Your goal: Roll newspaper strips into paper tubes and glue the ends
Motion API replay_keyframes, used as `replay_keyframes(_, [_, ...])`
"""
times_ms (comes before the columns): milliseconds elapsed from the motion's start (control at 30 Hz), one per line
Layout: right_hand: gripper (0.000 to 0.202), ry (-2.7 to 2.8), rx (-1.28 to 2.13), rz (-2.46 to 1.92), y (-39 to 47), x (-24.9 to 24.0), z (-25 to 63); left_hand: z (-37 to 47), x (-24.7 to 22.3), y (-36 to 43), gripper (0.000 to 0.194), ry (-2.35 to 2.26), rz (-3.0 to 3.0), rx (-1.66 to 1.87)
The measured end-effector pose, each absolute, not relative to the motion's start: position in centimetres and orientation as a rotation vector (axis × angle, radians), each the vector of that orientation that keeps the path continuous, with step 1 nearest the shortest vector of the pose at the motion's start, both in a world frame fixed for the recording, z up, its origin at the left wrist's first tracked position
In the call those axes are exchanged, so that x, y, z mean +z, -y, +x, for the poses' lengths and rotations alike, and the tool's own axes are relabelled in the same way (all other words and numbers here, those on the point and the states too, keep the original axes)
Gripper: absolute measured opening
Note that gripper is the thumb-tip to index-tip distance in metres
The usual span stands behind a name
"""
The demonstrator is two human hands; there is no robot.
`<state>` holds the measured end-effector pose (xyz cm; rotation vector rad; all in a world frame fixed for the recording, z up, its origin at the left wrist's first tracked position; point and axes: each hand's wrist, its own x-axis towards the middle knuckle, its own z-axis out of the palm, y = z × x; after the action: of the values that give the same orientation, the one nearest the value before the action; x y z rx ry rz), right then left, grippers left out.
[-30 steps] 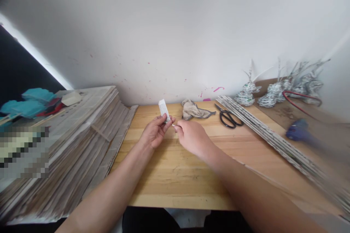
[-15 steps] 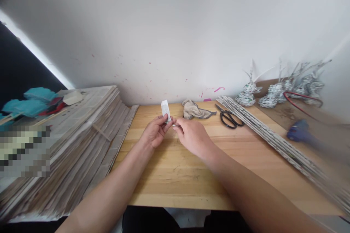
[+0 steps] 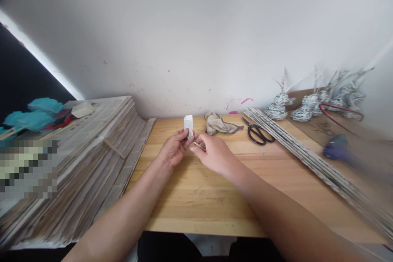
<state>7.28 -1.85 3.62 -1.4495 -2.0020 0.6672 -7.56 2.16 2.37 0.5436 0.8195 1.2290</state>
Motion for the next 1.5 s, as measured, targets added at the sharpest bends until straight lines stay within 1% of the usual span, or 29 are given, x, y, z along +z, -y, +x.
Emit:
replay_keyframes(33, [0.013,2.06,0.485,-1.421,2.0,3.5,7.3,-7.5,2.4,-2.2,0.003,-0.817,0.542,1.232])
replay_keyframes(100, [0.011,2.131,0.282,-1.396,2.2,3.5,7.3,-7.5,2.4,-2.2,0.003,-0.804,0.541,1.232])
replay_keyframes(200, [0.019,2.152,0.245,-1.417,2.3,3.9,7.3,-7.6,2.5,-2.2,0.003,-0.796,0.541,1.228])
replay_keyframes(267, [0.022,2.095,0.407,-1.446,2.2,4.0,7.3,-7.6,2.6,-2.2,0.002,-0.787,0.549,1.222])
replay_keyframes(433, [0.03,1.636,1.36,-1.47,1.2,3.6,7.6,-7.7,2.7,-1.9,0.001,-0.758,0.564,1.202])
replay_keyframes(467, [0.031,1.557,1.466,-1.457,1.0,3.5,7.7,-7.7,2.7,-1.8,0.001,-0.753,0.575,1.199])
replay_keyframes(533, [0.032,1.522,1.528,-1.444,0.9,3.4,7.8,-7.6,2.8,-1.7,0.003,-0.754,0.598,1.197])
replay_keyframes(600, [0.03,1.651,1.375,-1.446,1.0,3.5,7.7,-7.6,2.7,-1.7,0.005,-0.766,0.608,1.204])
replay_keyframes(633, [0.027,1.751,1.201,-1.449,1.2,3.6,7.7,-7.5,2.7,-1.7,0.005,-0.772,0.605,1.211])
replay_keyframes(733, [0.018,2.022,0.541,-1.436,1.8,3.8,7.5,-7.4,2.6,-1.9,0.003,-0.769,0.59,1.224])
replay_keyframes(767, [0.017,2.076,0.376,-1.433,2.0,3.8,7.4,-7.4,2.6,-1.9,0.003,-0.765,0.586,1.226])
replay_keyframes(833, [0.02,2.136,0.212,-1.438,2.2,3.9,7.3,-7.5,2.6,-2.0,0.003,-0.76,0.578,1.231])
replay_keyframes(900, [0.024,2.134,0.265,-1.452,2.1,3.9,7.3,-7.5,2.6,-1.9,0.002,-0.763,0.567,1.238])
replay_keyframes(933, [0.026,2.109,0.397,-1.468,2.0,4.0,7.3,-7.5,2.6,-1.9,0.002,-0.764,0.561,1.24])
replay_keyframes(1033, [0.031,1.912,1.061,-1.509,1.7,4.1,7.3,-7.6,2.6,-1.9,0.002,-0.768,0.544,1.231])
replay_keyframes(1067, [0.032,1.838,1.235,-1.515,1.6,4.1,7.4,-7.6,2.6,-1.9,0.002,-0.769,0.539,1.227])
replay_keyframes(1100, [0.033,1.8,1.308,-1.523,1.5,4.1,7.4,-7.5,2.6,-1.9,0.003,-0.771,0.534,1.225])
replay_keyframes(1133, [0.032,1.817,1.265,-1.531,1.6,4.1,7.4,-7.5,2.6,-2.0,0.003,-0.776,0.528,1.226])
replay_keyframes(1167, [0.03,1.876,1.12,-1.532,1.6,4.0,7.4,-7.4,2.5,-2.0,0.003,-0.783,0.522,1.229])
replay_keyframes(1267, [0.016,2.093,0.48,-1.478,2.0,3.7,7.3,-7.4,2.5,-2.1,0.003,-0.802,0.507,1.241])
replay_keyframes(1333, [0.014,2.172,0.207,-1.465,2.2,3.6,7.2,-7.4,2.5,-2.1,0.003,-0.799,0.507,1.238])
replay_keyframes(1400, [0.02,2.202,0.117,-1.49,2.3,3.7,7.2,-7.4,2.6,-2.0,0.004,-0.786,0.509,1.236])
replay_keyframes(1433, [0.023,2.196,0.134,-1.497,2.3,3.7,7.2,-7.4,2.6,-2.0,0.004,-0.779,0.511,1.237])
replay_keyframes(1467, [0.025,2.176,0.214,-1.499,2.3,3.8,7.2,-7.4,2.6,-2.0,0.004,-0.772,0.511,1.239])
replay_keyframes(1500, [0.027,2.141,0.364,-1.501,2.2,3.9,7.2,-7.5,2.7,-1.9,0.003,-0.767,0.51,1.239])
